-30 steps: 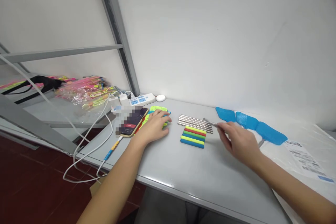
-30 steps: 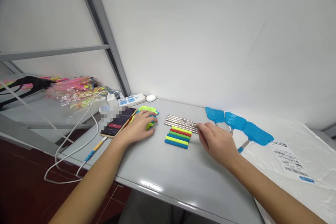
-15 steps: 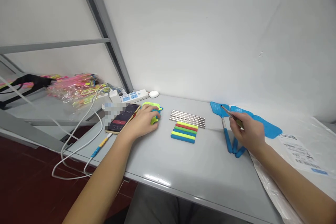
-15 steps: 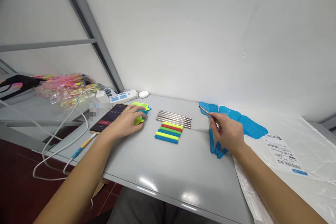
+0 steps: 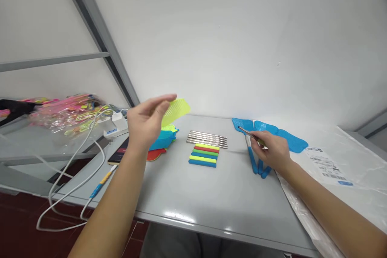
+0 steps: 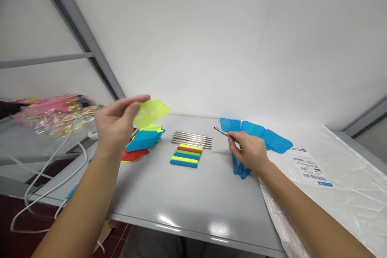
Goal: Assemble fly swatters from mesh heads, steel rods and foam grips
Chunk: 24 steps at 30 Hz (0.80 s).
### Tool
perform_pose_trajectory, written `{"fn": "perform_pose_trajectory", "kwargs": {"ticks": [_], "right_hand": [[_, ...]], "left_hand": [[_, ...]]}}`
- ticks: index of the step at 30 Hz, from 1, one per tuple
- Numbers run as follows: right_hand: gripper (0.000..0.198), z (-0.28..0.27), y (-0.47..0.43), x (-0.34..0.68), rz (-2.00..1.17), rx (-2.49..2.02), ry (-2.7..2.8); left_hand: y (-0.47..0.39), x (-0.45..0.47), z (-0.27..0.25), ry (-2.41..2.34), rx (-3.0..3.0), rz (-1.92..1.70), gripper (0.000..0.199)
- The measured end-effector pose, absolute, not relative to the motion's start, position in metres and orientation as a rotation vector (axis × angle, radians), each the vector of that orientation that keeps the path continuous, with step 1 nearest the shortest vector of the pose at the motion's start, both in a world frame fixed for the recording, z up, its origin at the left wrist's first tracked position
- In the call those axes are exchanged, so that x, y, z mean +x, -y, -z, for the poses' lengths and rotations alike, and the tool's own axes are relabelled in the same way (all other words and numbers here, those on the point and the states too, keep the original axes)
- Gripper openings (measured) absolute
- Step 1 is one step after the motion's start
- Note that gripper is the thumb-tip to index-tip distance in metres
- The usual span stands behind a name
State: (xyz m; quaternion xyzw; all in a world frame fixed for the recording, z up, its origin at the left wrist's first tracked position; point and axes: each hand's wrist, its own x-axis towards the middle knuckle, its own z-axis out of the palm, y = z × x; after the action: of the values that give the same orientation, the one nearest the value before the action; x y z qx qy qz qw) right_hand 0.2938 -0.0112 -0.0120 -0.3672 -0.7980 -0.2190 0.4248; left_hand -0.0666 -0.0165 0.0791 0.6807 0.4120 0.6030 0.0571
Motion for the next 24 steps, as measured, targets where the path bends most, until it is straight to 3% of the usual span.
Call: {"fn": "perform_pose_trajectory", "kwargs": {"ticks": [3,5,10,14,18,24], "right_hand": [[0.019,0.010,0.011,0.293,0.563,-0.903,2.014],[0.021,0.008,0.011,0.292,0.584,-0.873,2.042],[0.023,0.002,0.012,0.289,0.667,-0.775,2.116],[0.019,0.000,0.015,0.283,0.695,-0.739,2.177],[0.005,0.001,0.024,0.276,0.715,-0.700,2.299],[0.013,0.001,0.036,0.264,0.736,-0.642,2.395]], "left_hand": [[-0.001,-0.041,-0.108,-1.160,1.711,-1.917,0.034],[-0.011,-0.026,-0.111,-1.094,1.579,-1.748,0.041],[-0.002,-0.001,-0.072,-0.956,1.706,-0.729,0.033],[0.012,0.007,-0.047,-0.833,1.825,-0.285,0.028],[0.006,0.000,-0.047,-0.799,1.883,-0.103,0.027],[-0.008,-0.011,-0.046,-0.743,1.932,-0.110,0.022]]}}
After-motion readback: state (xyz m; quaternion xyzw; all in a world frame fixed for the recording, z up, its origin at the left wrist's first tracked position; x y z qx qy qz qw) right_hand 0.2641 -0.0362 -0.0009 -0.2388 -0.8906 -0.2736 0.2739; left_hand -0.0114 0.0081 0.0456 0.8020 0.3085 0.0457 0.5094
